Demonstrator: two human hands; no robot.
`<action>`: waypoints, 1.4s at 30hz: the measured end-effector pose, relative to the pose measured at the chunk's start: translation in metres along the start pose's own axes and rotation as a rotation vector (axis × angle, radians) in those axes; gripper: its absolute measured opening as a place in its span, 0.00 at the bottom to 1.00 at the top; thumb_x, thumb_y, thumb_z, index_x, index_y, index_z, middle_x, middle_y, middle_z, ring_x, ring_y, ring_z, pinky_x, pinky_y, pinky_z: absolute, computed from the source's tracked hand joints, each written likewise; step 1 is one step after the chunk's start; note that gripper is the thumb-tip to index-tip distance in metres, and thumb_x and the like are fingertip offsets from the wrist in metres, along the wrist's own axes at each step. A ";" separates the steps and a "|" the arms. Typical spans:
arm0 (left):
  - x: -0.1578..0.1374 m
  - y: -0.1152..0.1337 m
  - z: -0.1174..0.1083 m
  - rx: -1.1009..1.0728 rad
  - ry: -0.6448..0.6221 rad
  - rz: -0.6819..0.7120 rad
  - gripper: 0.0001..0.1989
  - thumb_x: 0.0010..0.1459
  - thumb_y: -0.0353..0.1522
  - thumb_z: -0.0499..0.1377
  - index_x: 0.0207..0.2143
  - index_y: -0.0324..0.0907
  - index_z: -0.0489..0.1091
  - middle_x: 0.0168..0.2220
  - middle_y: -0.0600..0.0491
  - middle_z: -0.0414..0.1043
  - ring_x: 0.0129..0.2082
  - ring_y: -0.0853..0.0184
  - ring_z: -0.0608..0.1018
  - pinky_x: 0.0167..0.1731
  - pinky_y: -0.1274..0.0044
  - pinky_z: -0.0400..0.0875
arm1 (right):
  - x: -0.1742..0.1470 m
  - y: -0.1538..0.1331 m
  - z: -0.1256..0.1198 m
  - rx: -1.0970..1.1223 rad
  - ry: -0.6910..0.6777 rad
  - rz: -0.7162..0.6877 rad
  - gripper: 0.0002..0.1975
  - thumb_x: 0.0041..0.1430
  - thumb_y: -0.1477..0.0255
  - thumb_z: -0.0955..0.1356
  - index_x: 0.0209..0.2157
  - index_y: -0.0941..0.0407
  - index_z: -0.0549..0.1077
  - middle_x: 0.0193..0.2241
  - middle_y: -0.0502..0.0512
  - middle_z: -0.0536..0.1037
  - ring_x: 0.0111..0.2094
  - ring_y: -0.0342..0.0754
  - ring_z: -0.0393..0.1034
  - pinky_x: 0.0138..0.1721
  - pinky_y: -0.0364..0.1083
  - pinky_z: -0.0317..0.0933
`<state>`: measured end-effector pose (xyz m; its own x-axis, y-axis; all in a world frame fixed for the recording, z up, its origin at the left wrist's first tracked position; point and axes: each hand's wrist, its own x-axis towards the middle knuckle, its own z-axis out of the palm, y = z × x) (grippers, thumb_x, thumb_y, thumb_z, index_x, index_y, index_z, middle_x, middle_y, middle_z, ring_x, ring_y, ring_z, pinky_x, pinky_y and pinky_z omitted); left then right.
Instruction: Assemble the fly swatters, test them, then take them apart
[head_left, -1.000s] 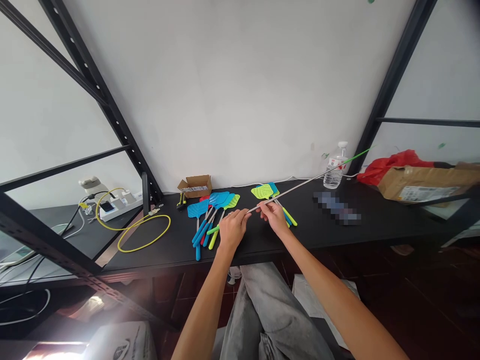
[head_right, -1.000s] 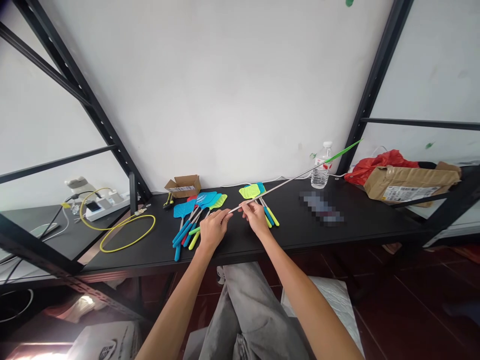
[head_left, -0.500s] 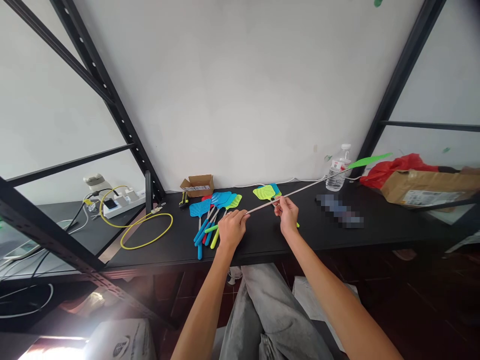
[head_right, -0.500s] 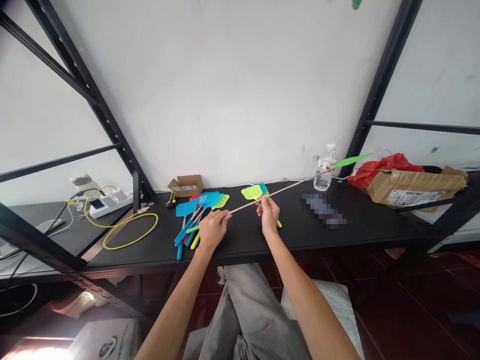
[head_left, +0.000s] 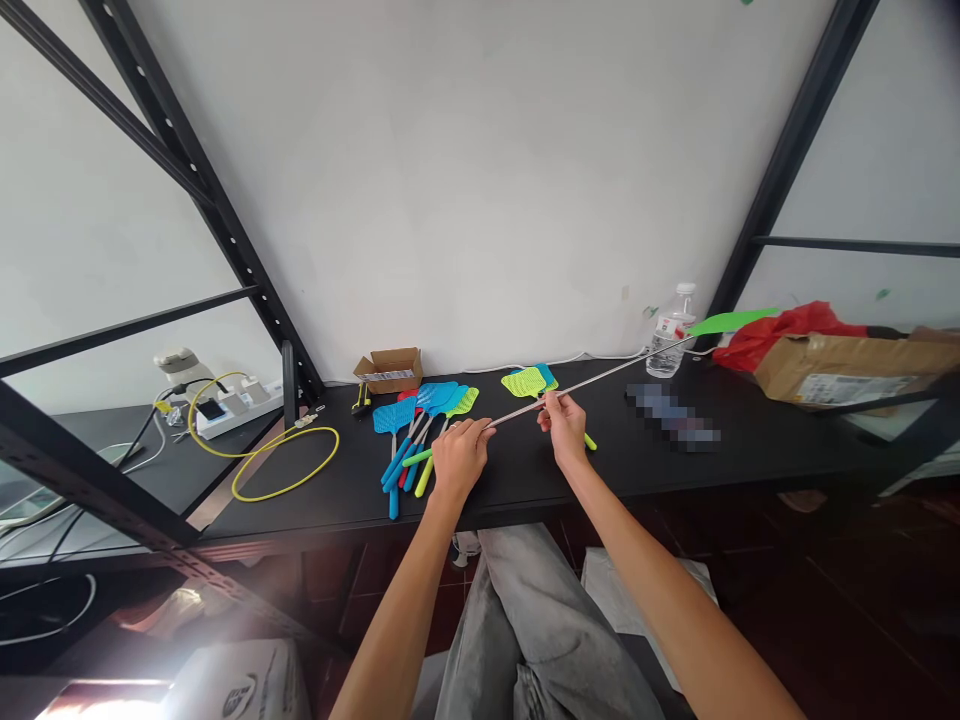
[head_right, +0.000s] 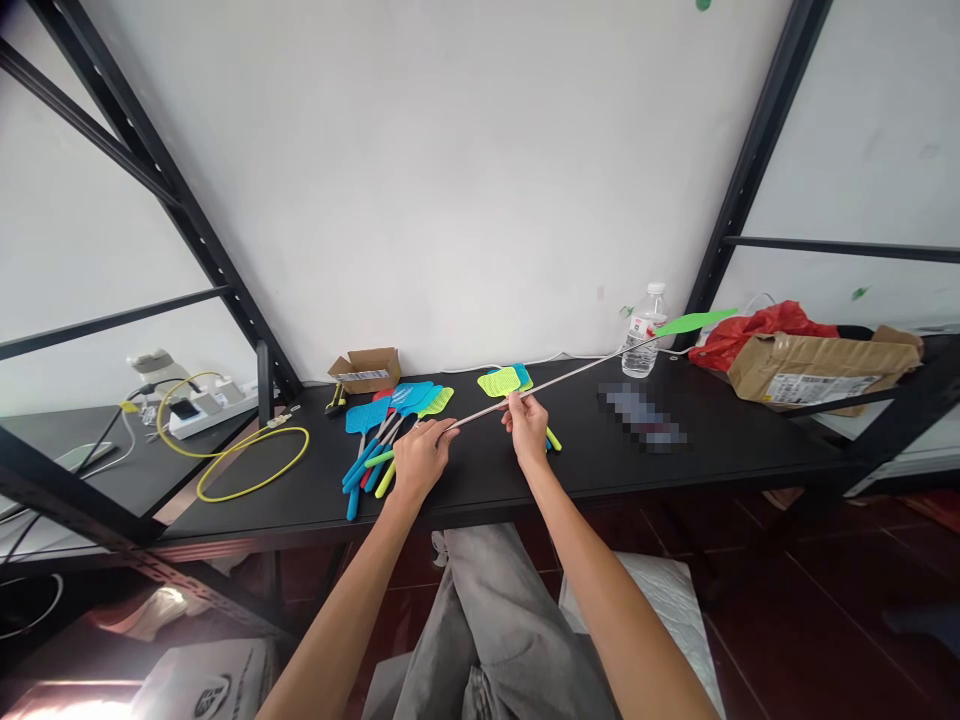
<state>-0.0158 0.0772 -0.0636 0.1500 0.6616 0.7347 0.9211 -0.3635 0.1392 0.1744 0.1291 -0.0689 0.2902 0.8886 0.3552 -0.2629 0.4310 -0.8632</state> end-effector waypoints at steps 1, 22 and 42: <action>0.000 0.000 0.000 0.001 0.001 0.000 0.16 0.67 0.40 0.50 0.45 0.47 0.76 0.35 0.50 0.78 0.35 0.65 0.77 0.32 0.76 0.63 | 0.000 0.000 0.000 -0.003 0.002 0.001 0.22 0.54 0.50 0.69 0.31 0.56 0.73 0.26 0.52 0.75 0.21 0.41 0.65 0.18 0.41 0.55; 0.002 0.008 -0.001 -0.039 0.006 0.022 0.13 0.66 0.39 0.53 0.45 0.46 0.74 0.34 0.53 0.80 0.33 0.65 0.79 0.29 0.76 0.62 | -0.018 0.004 0.016 -0.120 -0.602 0.076 0.17 0.54 0.57 0.71 0.37 0.56 0.79 0.24 0.51 0.74 0.25 0.43 0.65 0.21 0.40 0.55; 0.001 0.007 0.000 0.017 0.009 0.074 0.15 0.67 0.40 0.50 0.40 0.47 0.74 0.33 0.53 0.78 0.31 0.68 0.77 0.27 0.77 0.58 | -0.014 -0.004 0.013 0.071 -0.140 0.124 0.24 0.53 0.48 0.69 0.27 0.57 0.74 0.20 0.50 0.71 0.19 0.40 0.62 0.18 0.41 0.53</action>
<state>-0.0092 0.0751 -0.0619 0.2147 0.6275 0.7484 0.9137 -0.3998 0.0731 0.1595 0.1170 -0.0661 0.1225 0.9465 0.2985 -0.3540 0.3226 -0.8778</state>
